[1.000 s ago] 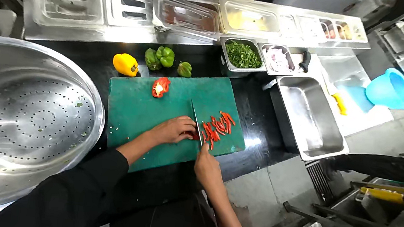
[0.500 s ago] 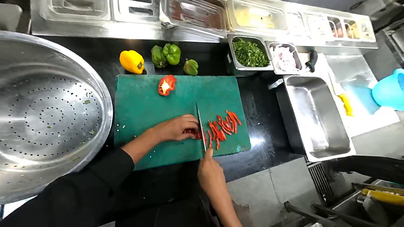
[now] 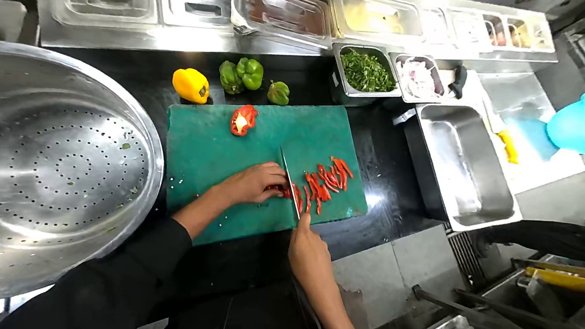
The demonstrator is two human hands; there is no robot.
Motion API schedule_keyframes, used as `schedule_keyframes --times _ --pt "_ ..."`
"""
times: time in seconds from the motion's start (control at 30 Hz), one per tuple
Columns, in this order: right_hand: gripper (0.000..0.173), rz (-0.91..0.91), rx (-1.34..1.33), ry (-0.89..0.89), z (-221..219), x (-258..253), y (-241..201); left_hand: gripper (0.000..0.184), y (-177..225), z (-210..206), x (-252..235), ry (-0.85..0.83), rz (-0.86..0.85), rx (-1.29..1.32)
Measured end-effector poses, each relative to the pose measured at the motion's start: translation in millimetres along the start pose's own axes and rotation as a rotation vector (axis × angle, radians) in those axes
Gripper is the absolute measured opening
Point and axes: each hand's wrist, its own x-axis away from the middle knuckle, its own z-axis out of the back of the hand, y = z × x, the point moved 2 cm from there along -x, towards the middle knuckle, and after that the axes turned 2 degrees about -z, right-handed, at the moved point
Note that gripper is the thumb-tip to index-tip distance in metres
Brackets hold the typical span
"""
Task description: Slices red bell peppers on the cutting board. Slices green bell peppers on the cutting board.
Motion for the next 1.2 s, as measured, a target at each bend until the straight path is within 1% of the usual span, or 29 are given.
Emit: schedule_keyframes --times 0.07,0.2,0.3,0.37,0.4,0.5,0.57,0.6,0.67,0.77,0.87,0.97,1.07,1.2 --pt "0.036 -0.005 -0.007 -0.003 -1 -1 0 0.015 2 2 0 -0.025 0.016 0.013" --pt "0.034 0.021 -0.067 0.047 0 -23 -7 0.014 2 3 0 -0.036 0.021 0.039" --pt "0.034 0.024 -0.054 0.012 12 -9 -6 0.012 1 4 3 -0.026 0.031 0.061" --pt "0.035 0.016 -0.041 -0.021 10 -3 -6 0.011 -1 5 4 -0.025 0.035 0.065" --pt "0.035 0.01 -0.043 -0.022 6 -8 -8 0.011 -1 5 4 -0.026 0.028 0.064" --pt "0.035 0.028 -0.069 0.043 -1 -24 -12 0.01 -1 5 3 -0.019 0.0 0.032" --pt "0.033 0.039 -0.062 0.039 4 -16 -10 0.014 0 4 7 -0.006 0.007 -0.038" --pt "0.034 0.042 -0.054 0.019 7 -10 -10 0.016 -1 5 7 0.008 0.008 -0.064" --pt "0.036 0.029 -0.04 -0.03 4 -5 -10 0.015 -1 6 8 0.027 0.002 -0.055" --pt "0.035 0.024 -0.069 0.017 -4 -19 -15 0.013 -1 7 9 0.014 -0.002 -0.016" --pt "0.035 0.042 -0.064 0.004 3 -8 -15 0.01 3 12 13 -0.013 0.016 0.003" --pt "0.036 0.037 -0.052 -0.045 -5 -6 -15 0.012 3 10 17 0.021 0.013 -0.028" --pt "0.037 0.042 -0.088 -0.002 -8 -18 -19 0.017 5 9 18 0.049 0.011 -0.112" --pt "0.036 0.062 -0.054 -0.061 2 -1 -17 0.017 4 12 20 0.055 0.006 -0.112"
